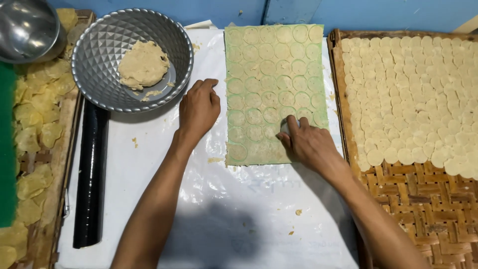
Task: Cutting small circular pieces from a flattened sheet of dough using a manual cutter and placing them onto a drying rack.
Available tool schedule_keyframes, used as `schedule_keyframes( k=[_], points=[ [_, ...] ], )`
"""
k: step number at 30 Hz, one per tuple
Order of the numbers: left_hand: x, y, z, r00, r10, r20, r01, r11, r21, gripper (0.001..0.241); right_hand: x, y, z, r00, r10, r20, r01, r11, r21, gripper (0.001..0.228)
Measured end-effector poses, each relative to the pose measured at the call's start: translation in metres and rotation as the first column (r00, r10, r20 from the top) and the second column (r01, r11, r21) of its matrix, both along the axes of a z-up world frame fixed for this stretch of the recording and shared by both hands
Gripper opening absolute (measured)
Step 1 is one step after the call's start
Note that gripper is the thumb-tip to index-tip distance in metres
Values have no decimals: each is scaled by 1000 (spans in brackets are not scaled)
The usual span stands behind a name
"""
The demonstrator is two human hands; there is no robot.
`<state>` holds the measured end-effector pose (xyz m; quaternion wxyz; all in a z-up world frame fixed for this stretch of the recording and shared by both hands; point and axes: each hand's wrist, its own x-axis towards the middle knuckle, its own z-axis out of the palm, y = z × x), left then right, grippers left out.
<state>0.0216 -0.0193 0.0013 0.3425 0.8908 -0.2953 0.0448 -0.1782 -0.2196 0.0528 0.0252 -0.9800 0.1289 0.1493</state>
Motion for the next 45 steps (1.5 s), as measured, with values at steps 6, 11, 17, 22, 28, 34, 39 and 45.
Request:
schedule_keyframes(
  k=[6,11,17,22,28,34,39,45],
  points=[
    [10,-11,-30,979,157,127,-125,965,-231,22,-28,-15,29,925,-365,108,319,898,305,47],
    [-1,-12,-19,982,141,128,-112,970,-216,20,-46,-26,8,937,-334,106,309,930,202,48],
    [0,-15,-14,987,134,94,-115,977,-178,21,-30,-19,18,972,-215,94,200,968,150,47],
    [2,-15,-16,987,137,83,-122,978,-167,21,-19,-18,10,988,-134,70,129,989,66,47],
    [-1,-15,-15,988,131,87,-116,980,-159,19,-11,-9,3,984,-172,33,175,975,-136,48],
    [1,-17,-16,990,104,92,-88,983,-161,21,-14,-10,13,992,-124,4,124,991,-57,47],
    [-2,-16,-11,993,105,59,-94,983,-157,21,-21,-21,1,969,-246,5,244,963,111,43],
    [1,-16,-13,993,103,61,-92,982,-163,21,-51,-31,28,849,-492,192,455,866,205,44]
  ],
)
